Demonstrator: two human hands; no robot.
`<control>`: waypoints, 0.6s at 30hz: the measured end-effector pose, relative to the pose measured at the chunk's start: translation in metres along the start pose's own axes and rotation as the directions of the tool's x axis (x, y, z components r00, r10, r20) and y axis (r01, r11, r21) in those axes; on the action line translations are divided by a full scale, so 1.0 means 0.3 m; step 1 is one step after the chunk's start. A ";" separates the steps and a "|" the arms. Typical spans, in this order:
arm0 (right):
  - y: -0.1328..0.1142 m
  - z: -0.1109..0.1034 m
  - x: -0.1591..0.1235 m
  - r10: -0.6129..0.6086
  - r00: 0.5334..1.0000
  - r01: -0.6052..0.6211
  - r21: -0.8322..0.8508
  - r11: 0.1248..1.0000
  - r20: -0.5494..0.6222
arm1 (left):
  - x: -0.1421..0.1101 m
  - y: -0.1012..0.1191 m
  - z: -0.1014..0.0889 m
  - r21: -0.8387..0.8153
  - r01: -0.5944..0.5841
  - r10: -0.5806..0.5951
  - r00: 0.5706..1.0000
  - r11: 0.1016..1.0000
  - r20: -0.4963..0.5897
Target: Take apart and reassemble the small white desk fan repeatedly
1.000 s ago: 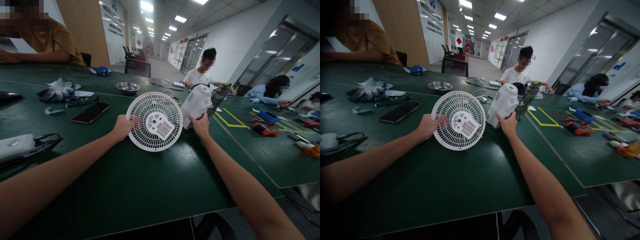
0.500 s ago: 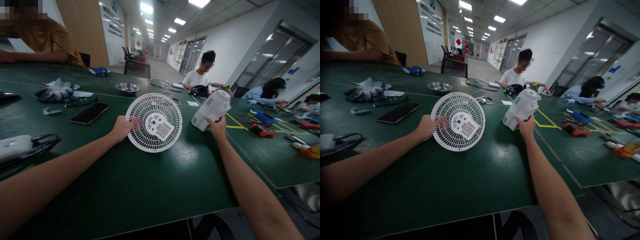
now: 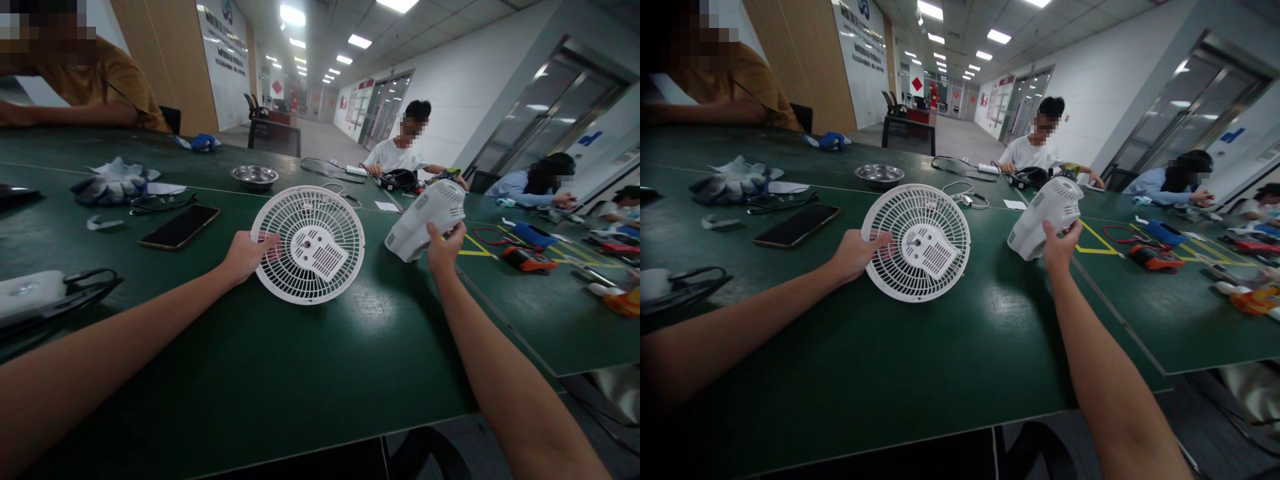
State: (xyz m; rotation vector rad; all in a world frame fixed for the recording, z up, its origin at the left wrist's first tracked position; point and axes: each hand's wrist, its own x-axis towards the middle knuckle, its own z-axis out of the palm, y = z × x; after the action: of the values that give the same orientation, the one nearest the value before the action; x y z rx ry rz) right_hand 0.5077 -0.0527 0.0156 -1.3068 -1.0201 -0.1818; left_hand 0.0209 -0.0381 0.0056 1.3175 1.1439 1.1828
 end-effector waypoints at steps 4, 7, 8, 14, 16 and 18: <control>-0.003 0.009 -0.004 -0.006 1.000 0.005 0.048 0.999 0.023 | -0.004 0.007 0.001 0.005 -0.002 0.002 1.000 1.000 0.019; -0.008 0.008 -0.003 -0.055 0.998 0.055 0.008 0.998 0.008 | 0.002 -0.002 0.001 0.007 -0.003 0.003 1.000 1.000 0.015; -0.012 0.006 -0.002 -0.078 0.997 0.078 -0.023 0.997 -0.010 | 0.005 -0.008 0.001 0.005 -0.008 0.008 1.000 1.000 0.010; -0.114 -0.011 -0.021 -0.306 0.936 0.263 -0.235 0.936 -0.172 | 0.023 -0.039 -0.007 -0.011 -0.052 0.053 0.998 0.999 0.042; -0.173 0.008 -0.058 -0.337 0.934 0.307 -0.216 0.927 -0.117 | 0.025 -0.044 -0.010 -0.006 -0.053 0.053 0.998 0.999 0.046; -0.229 0.050 -0.117 -0.255 0.967 0.255 -0.169 0.952 0.021 | 0.027 -0.047 -0.012 -0.012 -0.059 0.060 0.997 0.998 0.047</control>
State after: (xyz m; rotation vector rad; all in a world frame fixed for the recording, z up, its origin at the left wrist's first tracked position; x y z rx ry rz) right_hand 0.4363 -0.0761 0.0383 -1.3245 -1.1922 -0.4752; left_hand 0.0175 -0.0288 -0.0076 1.3724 1.0693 1.1931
